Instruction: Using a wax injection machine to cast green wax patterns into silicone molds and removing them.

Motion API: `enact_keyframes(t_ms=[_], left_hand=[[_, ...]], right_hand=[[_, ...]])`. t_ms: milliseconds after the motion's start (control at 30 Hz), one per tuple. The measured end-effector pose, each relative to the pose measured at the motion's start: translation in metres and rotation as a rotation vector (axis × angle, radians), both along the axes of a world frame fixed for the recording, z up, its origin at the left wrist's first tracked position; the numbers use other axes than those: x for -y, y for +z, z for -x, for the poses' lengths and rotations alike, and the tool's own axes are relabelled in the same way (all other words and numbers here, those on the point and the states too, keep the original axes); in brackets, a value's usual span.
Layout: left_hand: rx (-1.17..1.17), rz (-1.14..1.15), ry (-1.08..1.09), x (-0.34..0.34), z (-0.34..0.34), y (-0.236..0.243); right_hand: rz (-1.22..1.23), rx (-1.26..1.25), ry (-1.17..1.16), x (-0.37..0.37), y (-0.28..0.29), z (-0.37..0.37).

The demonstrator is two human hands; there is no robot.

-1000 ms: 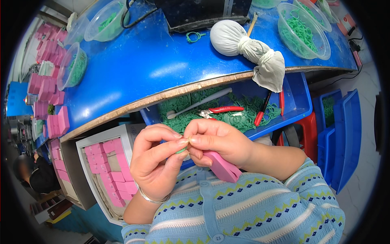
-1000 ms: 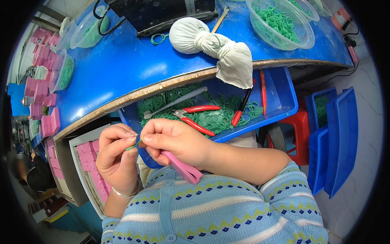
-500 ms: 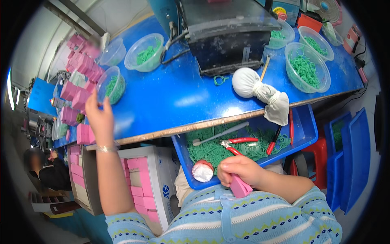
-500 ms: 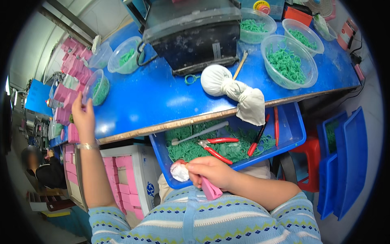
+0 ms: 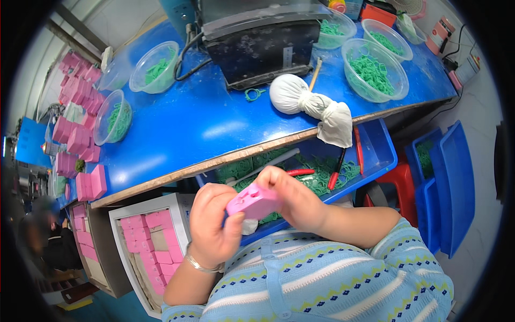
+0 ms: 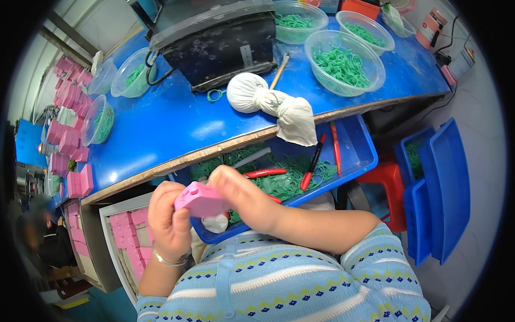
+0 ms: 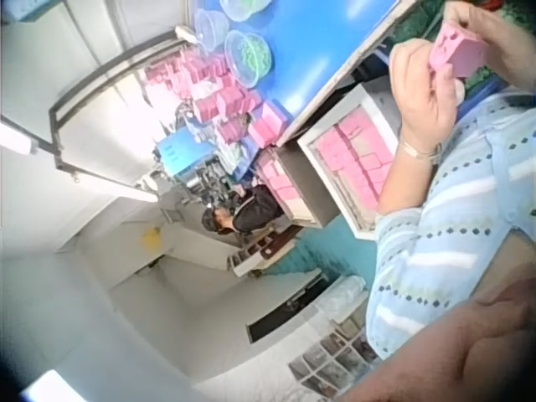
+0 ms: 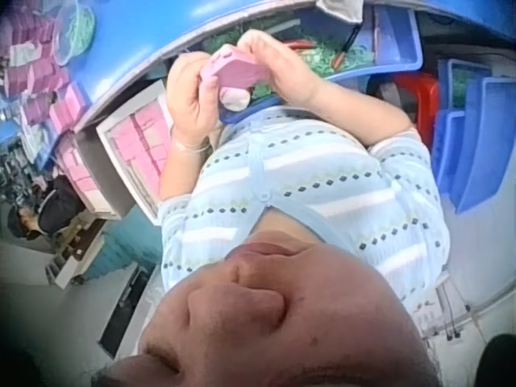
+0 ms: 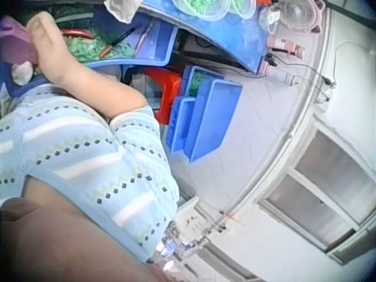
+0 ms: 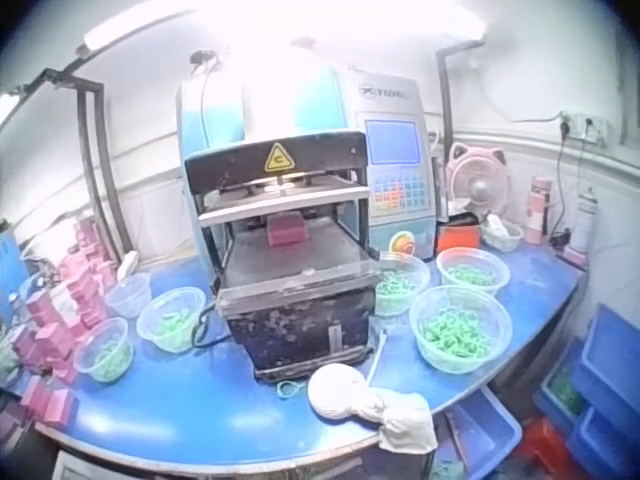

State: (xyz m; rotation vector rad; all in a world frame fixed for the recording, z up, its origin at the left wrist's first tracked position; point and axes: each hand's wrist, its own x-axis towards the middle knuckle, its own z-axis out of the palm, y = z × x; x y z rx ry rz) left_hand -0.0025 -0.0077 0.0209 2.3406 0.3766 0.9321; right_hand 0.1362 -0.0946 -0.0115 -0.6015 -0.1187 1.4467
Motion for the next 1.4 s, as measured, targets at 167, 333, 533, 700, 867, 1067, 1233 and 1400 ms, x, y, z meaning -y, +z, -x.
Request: enact_keyframes(t_ms=[167,333,533,700,867,1067,1233,1400], left_hand=[[-0.156,0.222,-0.341,-0.004,0.004,0.007],[-0.189,0.151,-0.272,0.009,0.004,0.008],[-0.206,-0.405,0.124,0.021,-0.006,-0.006],[0.076,0.482,0.004,0.011,-0.003,-0.001],[0.240,0.985,-0.197,0.006,-0.006,0.011],[0.285,0.996,-0.074,-0.002,0.010,0.027],[0.332,0.684,0.242,-0.017,0.016,0.028],[0.068,-0.119,0.122,-0.029,-0.015,0.049]], right_hand=[[-0.710,1.405,0.018,-0.001,0.005,-0.032],[-0.700,1.658,-0.130,0.003,0.015,-0.038],[-0.522,1.669,-0.069,-0.001,0.024,-0.030],[-0.323,0.990,0.000,-0.043,0.059,-0.079],[-0.106,0.601,-0.087,-0.077,0.113,-0.152],[-0.246,0.621,-0.007,-0.039,0.104,-0.128],[-0.395,0.327,0.263,0.017,0.066,-0.109],[-0.198,0.341,0.593,0.032,0.060,-0.088]])
